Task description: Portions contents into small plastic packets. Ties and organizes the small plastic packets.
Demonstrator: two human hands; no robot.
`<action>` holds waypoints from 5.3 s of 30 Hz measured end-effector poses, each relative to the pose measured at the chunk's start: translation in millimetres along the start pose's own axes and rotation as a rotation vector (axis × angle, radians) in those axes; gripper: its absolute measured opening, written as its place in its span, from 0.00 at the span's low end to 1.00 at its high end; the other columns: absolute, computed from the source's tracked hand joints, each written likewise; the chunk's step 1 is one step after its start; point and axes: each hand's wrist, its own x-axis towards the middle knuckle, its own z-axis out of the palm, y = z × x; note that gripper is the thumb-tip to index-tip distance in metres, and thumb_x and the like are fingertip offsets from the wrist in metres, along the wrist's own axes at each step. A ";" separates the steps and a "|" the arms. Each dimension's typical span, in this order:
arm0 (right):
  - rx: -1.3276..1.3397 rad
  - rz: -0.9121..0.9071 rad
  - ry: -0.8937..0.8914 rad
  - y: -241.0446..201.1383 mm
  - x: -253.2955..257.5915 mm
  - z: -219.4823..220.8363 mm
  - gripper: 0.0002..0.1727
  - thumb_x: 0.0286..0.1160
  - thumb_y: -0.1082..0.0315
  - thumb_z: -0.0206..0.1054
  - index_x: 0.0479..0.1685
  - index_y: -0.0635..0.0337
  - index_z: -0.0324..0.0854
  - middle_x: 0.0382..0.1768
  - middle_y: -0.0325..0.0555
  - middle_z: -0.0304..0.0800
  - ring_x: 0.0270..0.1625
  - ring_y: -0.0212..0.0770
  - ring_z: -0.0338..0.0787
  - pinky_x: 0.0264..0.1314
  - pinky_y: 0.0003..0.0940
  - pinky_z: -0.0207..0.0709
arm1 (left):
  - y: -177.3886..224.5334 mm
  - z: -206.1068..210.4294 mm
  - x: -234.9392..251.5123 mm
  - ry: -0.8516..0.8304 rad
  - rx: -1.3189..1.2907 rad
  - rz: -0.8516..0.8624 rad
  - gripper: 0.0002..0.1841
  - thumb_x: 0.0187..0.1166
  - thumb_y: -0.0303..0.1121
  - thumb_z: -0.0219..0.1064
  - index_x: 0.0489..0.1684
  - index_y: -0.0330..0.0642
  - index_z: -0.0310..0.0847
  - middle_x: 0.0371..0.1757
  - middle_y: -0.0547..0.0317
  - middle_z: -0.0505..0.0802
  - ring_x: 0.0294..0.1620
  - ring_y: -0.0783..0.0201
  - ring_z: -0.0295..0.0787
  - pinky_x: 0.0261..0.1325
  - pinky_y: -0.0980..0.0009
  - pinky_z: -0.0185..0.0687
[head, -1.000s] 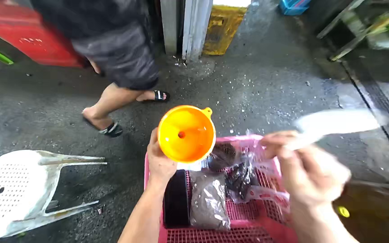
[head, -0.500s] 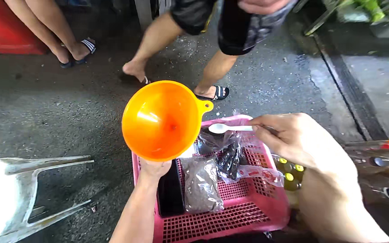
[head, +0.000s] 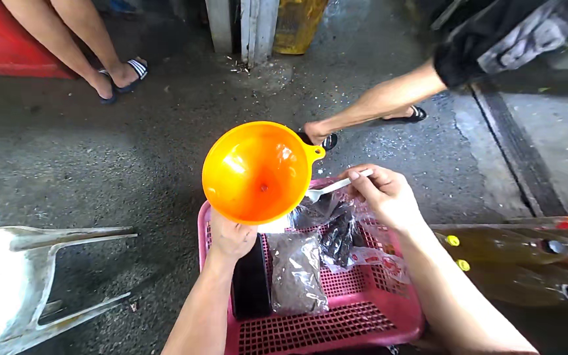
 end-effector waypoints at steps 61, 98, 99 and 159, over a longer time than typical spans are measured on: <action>0.800 0.108 0.147 -87.2 12.5 -47.1 0.22 0.90 0.61 0.45 0.35 0.51 0.86 0.16 0.31 0.79 0.12 0.21 0.70 0.14 0.13 0.64 | 10.0 7.4 1.5 -0.161 -0.031 -0.160 0.19 0.62 0.29 0.81 0.53 0.46 0.83 0.49 0.82 0.95 0.54 0.85 0.90 0.63 0.81 0.87; 0.858 0.077 0.208 -77.5 6.1 -25.7 0.22 0.93 0.61 0.43 0.40 0.52 0.85 0.19 0.32 0.81 0.13 0.21 0.71 0.14 0.13 0.64 | 9.2 7.1 2.2 -0.229 -0.013 -0.085 0.14 0.65 0.32 0.80 0.49 0.50 0.88 0.52 0.80 0.94 0.57 0.85 0.88 0.64 0.81 0.86; 0.842 0.085 0.237 -72.5 4.8 -29.1 0.22 0.93 0.61 0.42 0.40 0.51 0.84 0.20 0.32 0.82 0.13 0.20 0.71 0.14 0.12 0.64 | 8.2 4.5 2.0 -0.197 -0.017 -0.105 0.16 0.63 0.30 0.81 0.50 0.48 0.87 0.51 0.80 0.94 0.56 0.84 0.89 0.64 0.80 0.87; 0.297 -0.830 0.275 -91.0 -34.5 0.5 0.36 0.80 0.61 0.67 0.87 0.31 0.58 0.47 0.28 0.89 0.45 0.27 0.90 0.53 0.24 0.85 | 113.6 38.7 33.4 -0.173 0.079 -0.025 0.11 0.73 0.28 0.76 0.50 0.38 0.87 0.46 0.64 0.97 0.50 0.71 0.95 0.59 0.71 0.93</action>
